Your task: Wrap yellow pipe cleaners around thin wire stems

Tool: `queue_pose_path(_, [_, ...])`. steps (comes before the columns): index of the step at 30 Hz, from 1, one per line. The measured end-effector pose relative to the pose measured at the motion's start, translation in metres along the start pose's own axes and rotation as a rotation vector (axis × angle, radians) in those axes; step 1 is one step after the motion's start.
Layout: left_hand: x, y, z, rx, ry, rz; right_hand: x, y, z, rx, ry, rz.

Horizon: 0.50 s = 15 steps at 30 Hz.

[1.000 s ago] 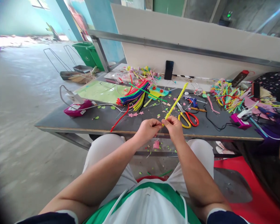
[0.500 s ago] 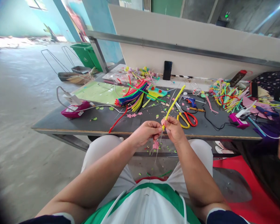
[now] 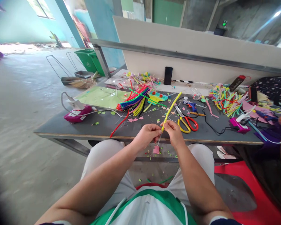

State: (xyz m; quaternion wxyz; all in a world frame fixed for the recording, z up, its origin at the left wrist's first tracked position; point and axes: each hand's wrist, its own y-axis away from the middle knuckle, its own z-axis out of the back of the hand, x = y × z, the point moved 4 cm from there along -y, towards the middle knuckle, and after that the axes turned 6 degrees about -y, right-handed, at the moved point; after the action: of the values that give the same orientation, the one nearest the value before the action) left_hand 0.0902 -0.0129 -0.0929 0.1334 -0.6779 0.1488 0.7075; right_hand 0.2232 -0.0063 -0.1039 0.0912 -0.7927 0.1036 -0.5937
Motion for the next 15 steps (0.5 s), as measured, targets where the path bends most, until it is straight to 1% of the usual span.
queue_pose_path(2, [0.0001, -0.0012, 0.0015, -0.061, -0.142, 0.009, 0.0008, -0.0002, 0.003, -0.045, 0.085, 0.025])
queue_pose_path(4, [-0.0003, -0.0008, 0.001, -0.073, -0.197, 0.017, 0.0023, 0.0004, 0.0039, -0.061, 0.112, 0.03])
queue_pose_path(6, [-0.0007, 0.0004, -0.0012, -0.026, -0.123, 0.025, 0.0043, 0.0011, 0.004, -0.064, 0.099, 0.02])
queue_pose_path(9, [-0.0023, 0.0025, -0.005, 0.101, 0.059, 0.01, 0.0066, 0.0017, 0.0036, -0.043, 0.012, -0.017])
queue_pose_path(11, [-0.0037, 0.0035, -0.006, 0.168, 0.126, -0.015, 0.0075, 0.0016, 0.0029, -0.013, -0.069, -0.035])
queue_pose_path(15, [-0.0033, 0.0046, -0.0066, 0.235, 0.197, -0.031, 0.008, 0.0016, -0.0006, 0.063, -0.221, -0.053])
